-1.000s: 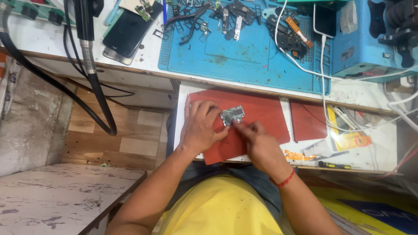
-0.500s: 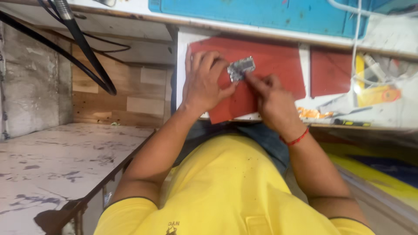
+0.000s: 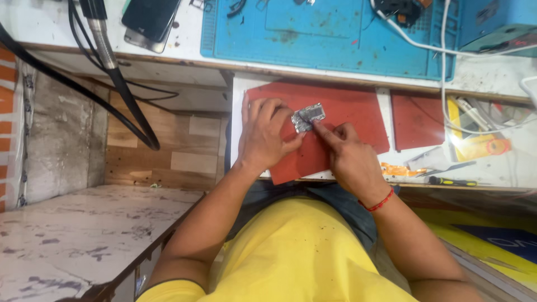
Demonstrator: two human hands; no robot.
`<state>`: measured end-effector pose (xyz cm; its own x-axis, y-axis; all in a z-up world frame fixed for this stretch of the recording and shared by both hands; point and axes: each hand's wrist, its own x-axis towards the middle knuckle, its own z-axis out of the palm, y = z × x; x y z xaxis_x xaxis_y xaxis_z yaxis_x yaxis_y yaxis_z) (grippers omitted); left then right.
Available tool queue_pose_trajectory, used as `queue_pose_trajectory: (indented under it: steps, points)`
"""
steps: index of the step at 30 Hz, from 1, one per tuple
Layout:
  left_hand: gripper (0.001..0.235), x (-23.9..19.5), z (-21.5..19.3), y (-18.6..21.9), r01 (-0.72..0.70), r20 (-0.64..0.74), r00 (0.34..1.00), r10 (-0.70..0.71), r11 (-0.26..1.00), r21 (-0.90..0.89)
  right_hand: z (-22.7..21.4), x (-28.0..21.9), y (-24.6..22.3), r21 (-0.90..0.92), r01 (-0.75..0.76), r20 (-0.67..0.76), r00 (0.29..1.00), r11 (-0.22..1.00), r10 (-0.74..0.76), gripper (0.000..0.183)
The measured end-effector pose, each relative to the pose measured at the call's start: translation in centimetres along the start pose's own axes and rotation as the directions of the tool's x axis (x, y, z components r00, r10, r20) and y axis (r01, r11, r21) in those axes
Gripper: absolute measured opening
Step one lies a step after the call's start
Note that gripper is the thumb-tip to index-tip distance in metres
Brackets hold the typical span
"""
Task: The person repeatedly rubs a small electronic component on a red sanding pad using a small tool. The component is flipped and repositioned multiple times while the person continues to rub its surfaces.
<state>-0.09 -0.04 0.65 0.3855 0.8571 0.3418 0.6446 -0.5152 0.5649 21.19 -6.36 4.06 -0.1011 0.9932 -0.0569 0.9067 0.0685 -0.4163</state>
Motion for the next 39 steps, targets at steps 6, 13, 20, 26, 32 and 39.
queue_pose_trajectory:
  steps: [6,13,20,26,32,39]
  points:
    - [0.050,-0.5,-0.1,0.4,0.011,0.008,1.000,-0.011,1.000,0.004,0.2,-0.8,-0.7,-0.022,-0.001,0.100,0.995,1.000,0.003,0.060]
    - [0.056,-0.8,-0.1,0.8,0.043,0.048,0.998,-0.043,0.999,0.000,0.1,-0.7,-0.4,0.002,0.040,0.016,0.999,0.999,-0.040,0.056]
    - [0.052,0.0,-0.4,1.0,0.044,0.044,0.998,-0.044,0.999,0.001,0.4,-0.1,0.8,0.045,-0.068,0.116,0.991,0.997,0.062,0.072]
    - [0.051,0.0,-0.8,1.4,0.064,0.060,0.996,-0.064,0.998,-0.007,0.9,-0.1,1.4,-0.044,-0.148,0.042,0.988,0.988,0.150,0.070]
    - [0.050,-0.3,-0.8,1.4,0.059,0.050,0.997,-0.058,0.998,-0.018,0.7,-0.6,0.7,-0.024,-0.201,0.048,0.978,0.979,0.202,0.058]
    - [0.050,0.1,-0.9,1.5,0.026,0.012,1.000,-0.025,0.999,-0.031,0.2,-0.6,-0.1,0.036,-0.106,0.085,0.991,0.994,0.103,0.062]
